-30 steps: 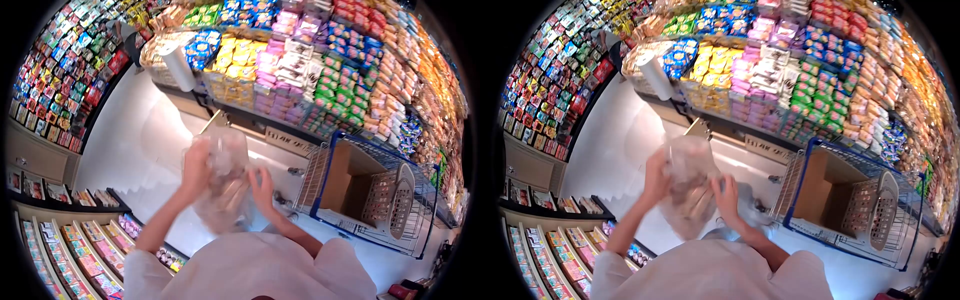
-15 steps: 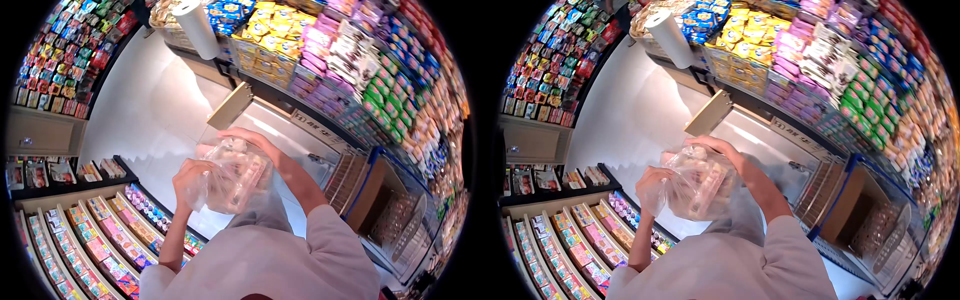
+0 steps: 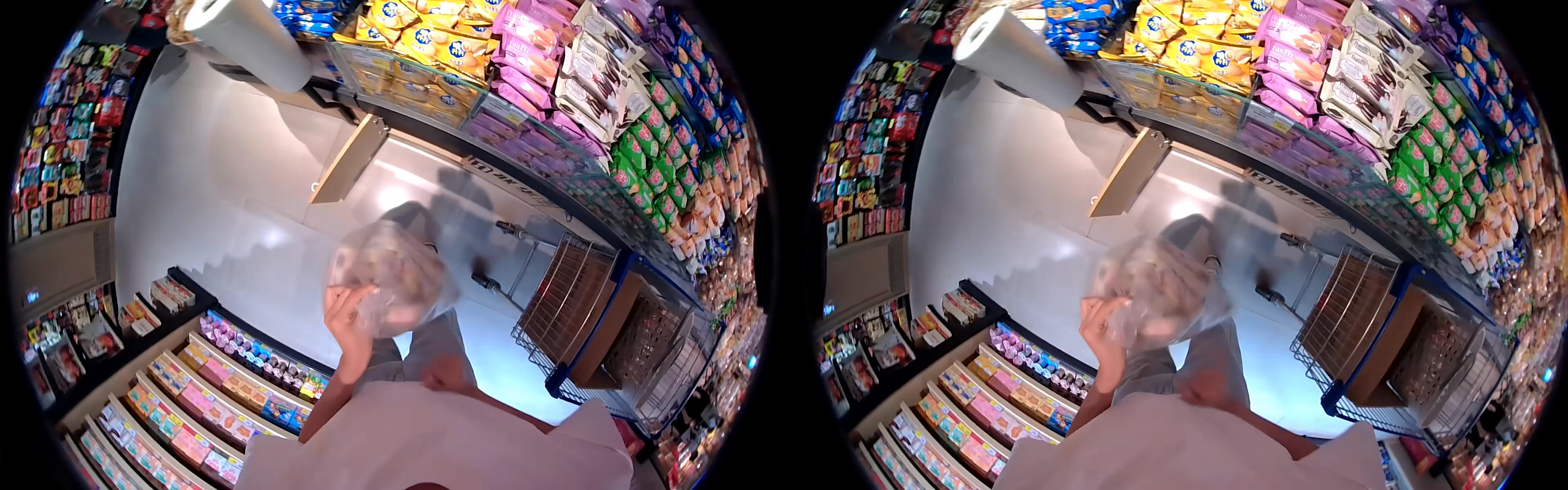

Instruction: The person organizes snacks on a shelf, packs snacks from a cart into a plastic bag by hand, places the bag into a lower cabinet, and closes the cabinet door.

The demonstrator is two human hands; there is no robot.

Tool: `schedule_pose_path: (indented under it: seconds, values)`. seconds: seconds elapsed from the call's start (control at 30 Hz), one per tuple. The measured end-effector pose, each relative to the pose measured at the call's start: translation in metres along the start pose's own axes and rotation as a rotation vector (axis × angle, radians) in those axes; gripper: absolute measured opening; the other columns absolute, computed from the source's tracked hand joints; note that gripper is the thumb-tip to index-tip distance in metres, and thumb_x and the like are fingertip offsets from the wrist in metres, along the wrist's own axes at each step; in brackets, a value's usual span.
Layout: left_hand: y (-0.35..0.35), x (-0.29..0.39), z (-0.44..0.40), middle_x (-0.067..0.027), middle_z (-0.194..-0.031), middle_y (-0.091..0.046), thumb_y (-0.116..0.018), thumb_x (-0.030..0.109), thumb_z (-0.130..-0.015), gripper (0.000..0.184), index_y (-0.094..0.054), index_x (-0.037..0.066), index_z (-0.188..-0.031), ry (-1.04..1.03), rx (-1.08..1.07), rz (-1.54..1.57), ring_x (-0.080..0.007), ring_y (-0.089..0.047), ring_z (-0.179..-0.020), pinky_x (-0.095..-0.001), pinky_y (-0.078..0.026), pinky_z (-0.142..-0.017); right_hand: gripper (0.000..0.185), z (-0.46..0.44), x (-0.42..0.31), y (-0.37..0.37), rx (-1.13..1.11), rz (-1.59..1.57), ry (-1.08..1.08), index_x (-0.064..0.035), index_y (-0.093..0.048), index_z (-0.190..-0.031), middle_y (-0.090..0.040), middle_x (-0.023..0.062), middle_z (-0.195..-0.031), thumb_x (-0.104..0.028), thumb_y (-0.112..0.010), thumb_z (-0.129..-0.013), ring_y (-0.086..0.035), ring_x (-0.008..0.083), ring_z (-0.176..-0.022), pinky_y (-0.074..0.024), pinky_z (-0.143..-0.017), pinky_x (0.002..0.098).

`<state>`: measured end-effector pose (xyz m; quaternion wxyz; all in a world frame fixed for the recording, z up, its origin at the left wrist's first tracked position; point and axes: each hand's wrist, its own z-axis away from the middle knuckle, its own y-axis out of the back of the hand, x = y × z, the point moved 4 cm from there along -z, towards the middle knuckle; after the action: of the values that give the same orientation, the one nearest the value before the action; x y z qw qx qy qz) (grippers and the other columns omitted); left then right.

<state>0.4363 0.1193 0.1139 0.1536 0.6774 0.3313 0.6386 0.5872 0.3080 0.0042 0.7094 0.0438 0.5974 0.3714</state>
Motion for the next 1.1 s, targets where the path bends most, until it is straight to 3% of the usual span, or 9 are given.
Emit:
schedule_pose_path:
  seconds: [0.03,0.13,0.3,0.43,0.63,0.73,0.83,1.07,1.1]
  values:
    - [0.0,-0.01,-0.001,-0.004,-0.068,-0.058,-0.062,0.002,-0.054,0.023,-0.065,0.005,-0.077,-0.027,-0.025,-0.021,-0.0206,-0.046,-0.066,-0.0283,-0.039,-0.06,0.023,0.001,-0.005,0.006,-0.037,-0.048,0.009,-0.003,-0.055,-0.064,-0.053,0.0087,-0.061,-0.016,-0.049,-0.082,-0.053,0.0221,-0.062,-0.0408,-0.06,0.034]
    - [-0.003,-0.039,-0.004,-0.0037,-0.07,-0.06,-0.061,0.002,-0.054,0.024,-0.065,0.006,-0.078,-0.077,-0.168,0.01,-0.0205,-0.047,-0.066,-0.0282,-0.04,-0.06,0.03,-0.109,-0.017,0.104,0.778,-0.544,-0.309,-0.0022,-0.059,-0.068,-0.059,0.0061,-0.066,-0.021,-0.047,-0.087,-0.052,0.0102,-0.062,-0.041,-0.059,0.0272]
    - [-0.04,-0.085,-0.038,-0.0039,-0.074,-0.062,-0.057,-0.002,-0.055,0.026,-0.065,0.006,-0.079,-0.242,-0.343,0.155,-0.0207,-0.05,-0.066,-0.0293,-0.043,-0.059,0.027,-0.319,0.034,0.1,0.444,-0.104,0.167,-0.001,-0.056,-0.106,-0.057,0.0098,-0.106,-0.018,-0.048,-0.087,-0.05,0.0168,-0.103,-0.0368,-0.089,0.0272]
    - [-0.082,-0.114,-0.101,-0.0049,-0.076,-0.063,-0.054,-0.005,-0.055,0.029,-0.064,0.005,-0.08,-0.342,-0.325,0.146,-0.022,-0.053,-0.066,-0.0301,-0.045,-0.058,0.04,-0.283,0.149,-0.027,0.468,-0.795,-0.268,-0.0019,-0.042,-0.123,-0.051,0.0105,-0.115,-0.026,-0.039,-0.091,-0.044,0.019,-0.113,-0.0331,-0.094,0.0286]
    - [-0.13,-0.185,-0.087,-0.0068,-0.078,-0.063,-0.051,-0.007,-0.057,0.029,-0.064,0.004,-0.08,-0.261,-0.388,0.112,-0.0222,-0.058,-0.073,-0.0297,-0.048,-0.064,0.024,-0.172,0.043,-0.201,0.394,-0.557,-0.543,-0.0074,-0.061,-0.082,-0.058,0.0003,-0.077,-0.021,-0.043,-0.09,-0.054,0.0129,-0.072,-0.0426,-0.06,0.0264]
    - [-0.145,-0.238,-0.079,-0.0097,-0.083,-0.065,-0.046,-0.007,-0.06,0.028,-0.066,0.003,-0.077,0.009,-0.396,0.115,-0.0225,-0.061,-0.074,-0.0294,-0.048,-0.071,0.021,-0.172,0.15,-0.226,0.758,-0.915,-0.987,-0.0049,-0.059,-0.08,-0.053,-0.0002,-0.067,-0.02,-0.046,-0.089,-0.05,0.0094,-0.062,-0.0407,-0.054,0.024]
    - [-0.194,-0.279,-0.073,-0.0114,-0.083,-0.064,-0.044,-0.008,-0.061,0.031,-0.066,0.002,-0.081,0.293,-0.451,0.233,-0.0246,-0.061,-0.075,-0.0286,-0.047,-0.072,0.029,-0.232,0.208,-0.156,0.938,-0.526,-0.894,0.0009,-0.052,-0.102,-0.057,0.0137,-0.097,-0.019,-0.057,-0.082,-0.054,0.0219,-0.086,-0.0438,-0.074,0.0331]
    - [-0.352,-0.382,-0.096,-0.0131,-0.075,-0.064,-0.039,-0.012,-0.064,0.039,-0.066,0.001,-0.089,-0.005,-0.412,0.147,-0.0121,-0.059,-0.061,-0.0221,-0.043,-0.056,0.064,-0.364,0.297,-0.116,0.711,0.106,0.102,-0.0018,-0.044,-0.115,-0.039,0.0143,-0.126,-0.023,-0.074,-0.062,-0.037,0.0333,-0.113,-0.0331,-0.094,0.0395]
    - [-0.37,-0.391,-0.095,-0.0148,-0.082,-0.064,-0.042,-0.01,-0.065,0.037,-0.066,0.004,-0.088,-0.019,-0.454,0.199,-0.0247,-0.063,-0.067,-0.0281,-0.048,-0.06,0.066,-0.378,0.313,-0.119,0.648,0.178,0.106,-0.0033,-0.044,-0.115,-0.042,0.0136,-0.124,-0.023,-0.075,-0.06,-0.04,0.0322,-0.11,-0.037,-0.09,0.0391]
